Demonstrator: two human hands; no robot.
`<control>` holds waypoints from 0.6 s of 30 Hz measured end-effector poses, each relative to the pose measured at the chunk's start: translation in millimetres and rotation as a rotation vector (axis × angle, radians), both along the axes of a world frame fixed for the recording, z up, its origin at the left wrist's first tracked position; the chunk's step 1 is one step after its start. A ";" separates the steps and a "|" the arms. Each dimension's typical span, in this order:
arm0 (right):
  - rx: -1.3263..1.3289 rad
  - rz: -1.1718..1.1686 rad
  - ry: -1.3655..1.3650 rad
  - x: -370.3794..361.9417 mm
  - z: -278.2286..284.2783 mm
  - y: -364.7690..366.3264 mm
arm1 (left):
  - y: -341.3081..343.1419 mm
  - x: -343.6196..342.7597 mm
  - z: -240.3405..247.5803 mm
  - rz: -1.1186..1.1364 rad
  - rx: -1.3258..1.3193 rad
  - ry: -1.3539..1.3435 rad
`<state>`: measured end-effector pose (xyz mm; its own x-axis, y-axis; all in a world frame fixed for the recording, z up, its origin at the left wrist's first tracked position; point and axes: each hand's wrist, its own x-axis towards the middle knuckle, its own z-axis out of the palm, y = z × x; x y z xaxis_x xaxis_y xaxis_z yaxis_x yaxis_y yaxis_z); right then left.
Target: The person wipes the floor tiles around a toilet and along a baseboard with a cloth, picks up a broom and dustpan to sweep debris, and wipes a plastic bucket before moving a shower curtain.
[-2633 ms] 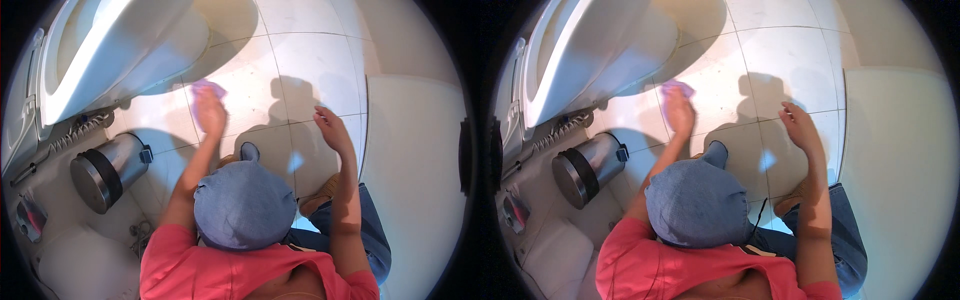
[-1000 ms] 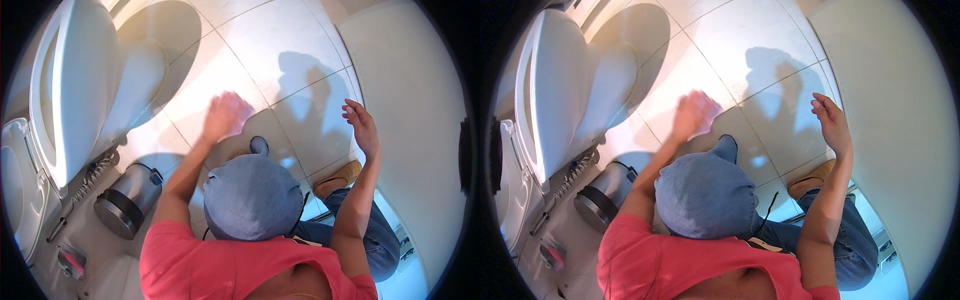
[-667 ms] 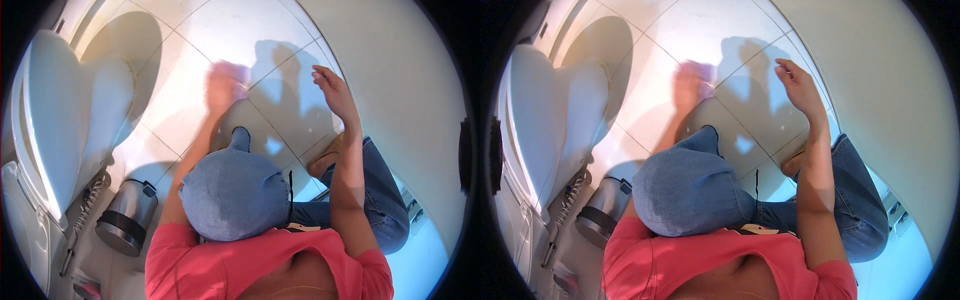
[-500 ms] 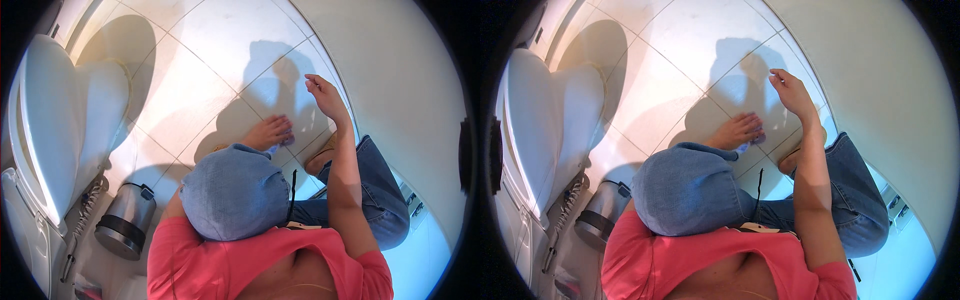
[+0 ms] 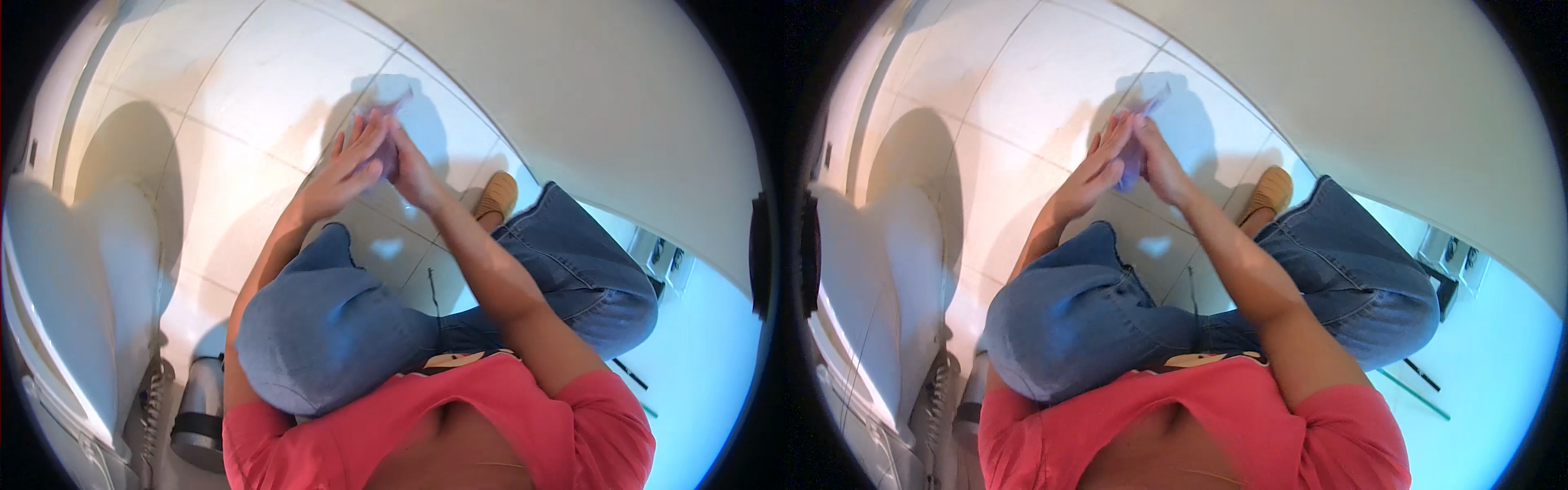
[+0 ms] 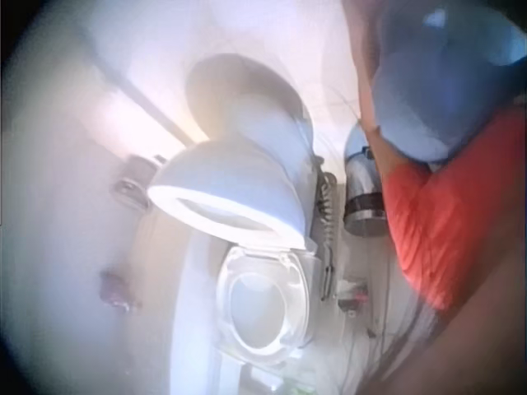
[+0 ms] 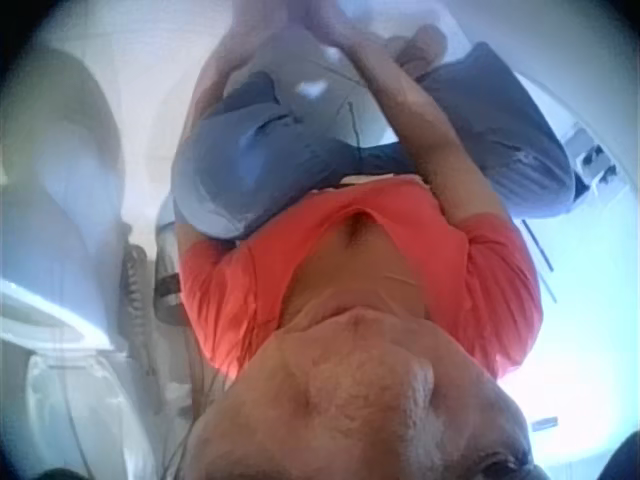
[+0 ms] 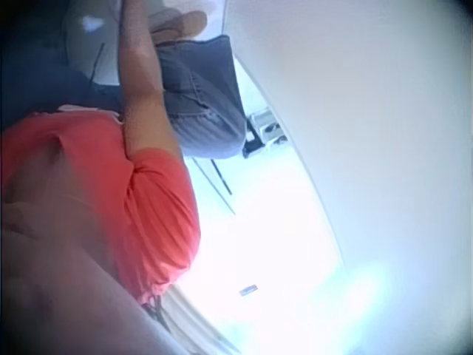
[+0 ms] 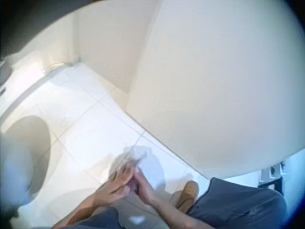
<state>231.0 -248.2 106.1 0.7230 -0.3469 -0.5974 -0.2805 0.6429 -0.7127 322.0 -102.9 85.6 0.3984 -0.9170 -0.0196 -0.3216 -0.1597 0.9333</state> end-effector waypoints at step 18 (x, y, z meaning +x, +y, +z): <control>-1.526 0.755 0.060 -13.6 -77.7 91.5 | 136.4 73.9 -92.3 1.029 0.499 -0.616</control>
